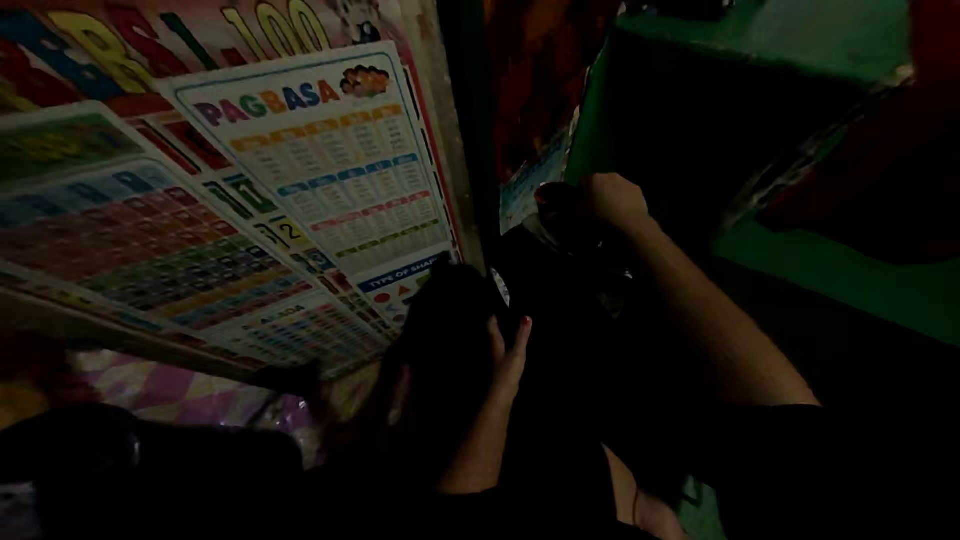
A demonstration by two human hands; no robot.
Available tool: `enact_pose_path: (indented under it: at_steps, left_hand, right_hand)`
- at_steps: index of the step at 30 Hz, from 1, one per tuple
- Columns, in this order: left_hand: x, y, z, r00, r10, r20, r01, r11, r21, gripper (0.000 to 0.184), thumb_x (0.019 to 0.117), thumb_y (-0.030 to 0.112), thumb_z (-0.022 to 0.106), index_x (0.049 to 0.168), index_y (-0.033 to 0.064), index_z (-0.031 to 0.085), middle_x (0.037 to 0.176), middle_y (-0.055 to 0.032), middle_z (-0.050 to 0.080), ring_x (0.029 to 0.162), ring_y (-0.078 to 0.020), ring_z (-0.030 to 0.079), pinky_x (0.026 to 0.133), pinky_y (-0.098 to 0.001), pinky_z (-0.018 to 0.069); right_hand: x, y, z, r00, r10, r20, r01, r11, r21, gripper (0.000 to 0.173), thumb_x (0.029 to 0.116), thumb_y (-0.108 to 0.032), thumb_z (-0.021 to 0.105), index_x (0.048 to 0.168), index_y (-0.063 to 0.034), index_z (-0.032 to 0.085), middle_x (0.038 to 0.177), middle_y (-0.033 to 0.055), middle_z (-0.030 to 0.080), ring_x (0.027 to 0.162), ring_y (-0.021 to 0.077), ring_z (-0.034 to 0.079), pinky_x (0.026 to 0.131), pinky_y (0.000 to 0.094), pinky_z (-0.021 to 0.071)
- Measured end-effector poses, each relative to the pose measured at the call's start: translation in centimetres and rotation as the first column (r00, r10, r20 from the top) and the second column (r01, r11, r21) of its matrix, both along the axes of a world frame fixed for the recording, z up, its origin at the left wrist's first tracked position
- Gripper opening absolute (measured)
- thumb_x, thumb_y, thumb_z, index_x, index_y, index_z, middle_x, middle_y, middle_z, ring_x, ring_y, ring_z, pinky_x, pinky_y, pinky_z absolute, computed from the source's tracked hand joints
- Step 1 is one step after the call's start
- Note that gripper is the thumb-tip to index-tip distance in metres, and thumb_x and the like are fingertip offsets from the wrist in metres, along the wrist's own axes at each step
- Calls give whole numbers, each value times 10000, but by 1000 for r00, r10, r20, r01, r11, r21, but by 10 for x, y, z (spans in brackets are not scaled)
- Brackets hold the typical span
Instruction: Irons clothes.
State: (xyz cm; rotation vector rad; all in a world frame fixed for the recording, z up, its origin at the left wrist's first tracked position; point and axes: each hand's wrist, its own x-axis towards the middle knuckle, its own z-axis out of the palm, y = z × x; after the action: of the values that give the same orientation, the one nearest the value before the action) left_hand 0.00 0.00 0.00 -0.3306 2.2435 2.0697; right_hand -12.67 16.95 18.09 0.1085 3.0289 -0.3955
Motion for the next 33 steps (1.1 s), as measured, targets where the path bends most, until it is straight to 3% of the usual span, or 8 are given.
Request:
enact_pose_path:
  at_steps: [1, 3, 5, 13, 22, 26, 29, 33]
  left_hand:
    - [-1, -6, 4, 996, -56, 71, 56, 998, 6, 640, 1040, 391, 582, 1503, -24, 429, 1519, -220, 472, 1401, -248, 474, 1158, -435, 399]
    - [0, -14, 5, 992, -125, 15, 126, 987, -99, 412, 1060, 353, 550, 1120, -32, 682, 1047, -118, 689, 964, -114, 643, 878, -323, 531]
    - [11, -19, 1, 983, -158, -97, 141, 977, -162, 383, 1076, 290, 516, 815, 35, 631, 675, 32, 514, 607, -14, 490, 602, -209, 433]
    - [33, -22, -23, 959, -133, -251, 114, 989, -91, 381, 1054, 187, 519, 692, 76, 561, 581, 98, 421, 518, 39, 410, 531, -146, 373]
    - [25, -22, -14, 986, -91, -139, 82, 994, -65, 364, 1090, 230, 472, 897, -19, 654, 733, 18, 567, 670, 11, 532, 671, -191, 467]
    - [24, -24, -11, 993, -30, -116, 31, 1000, 6, 442, 1113, 263, 403, 1122, -91, 666, 1114, -139, 691, 1071, -53, 622, 996, -275, 486]
    - [20, -25, -5, 998, -41, 48, 36, 994, 99, 537, 1120, 350, 349, 1417, -69, 506, 1498, -219, 496, 1399, -205, 469, 1156, -410, 390]
    - [27, -38, 10, 914, -357, 193, 346, 934, 90, 510, 1022, 174, 613, 1456, -26, 436, 1370, -171, 571, 1209, -164, 585, 1011, -362, 512]
  right_hand:
    - [-1, 5, 0, 997, 78, 10, -78, 997, -1, 612, 912, -566, 731, 1130, 4, 683, 1093, 257, 691, 1069, 454, 666, 875, 675, 512]
    - [-6, 19, -3, 976, 217, 7, -217, 976, -24, 662, 888, -632, 717, 1063, 6, 693, 1008, 238, 695, 985, 440, 673, 842, 679, 505]
    - [-6, 21, -3, 976, 216, 8, -215, 976, -34, 673, 889, -640, 708, 1049, 14, 700, 1006, 245, 697, 982, 449, 673, 832, 690, 496]
    - [-2, -15, 1, 987, -152, -53, 153, 988, 12, 702, 951, -646, 621, 1104, 36, 689, 1133, 262, 690, 1092, 446, 674, 859, 654, 525]
    - [16, 2, 0, 919, 384, 94, -382, 923, -36, 625, 894, -571, 747, 1078, 25, 699, 1022, 243, 693, 985, 434, 674, 864, 676, 506]
    - [59, 13, -8, 842, 536, 58, -530, 843, -87, 597, 853, -555, 797, 1163, -49, 737, 1098, 210, 717, 1050, 415, 679, 908, 689, 507]
    - [116, 26, -8, 841, 540, 35, -533, 838, -114, 518, 819, -531, 834, 1043, -68, 768, 922, 133, 740, 887, 333, 707, 816, 632, 544]
    - [185, 63, -22, 863, 506, -14, -504, 857, -106, 532, 796, -572, 823, 999, -84, 762, 799, 85, 715, 766, 280, 703, 707, 568, 568]
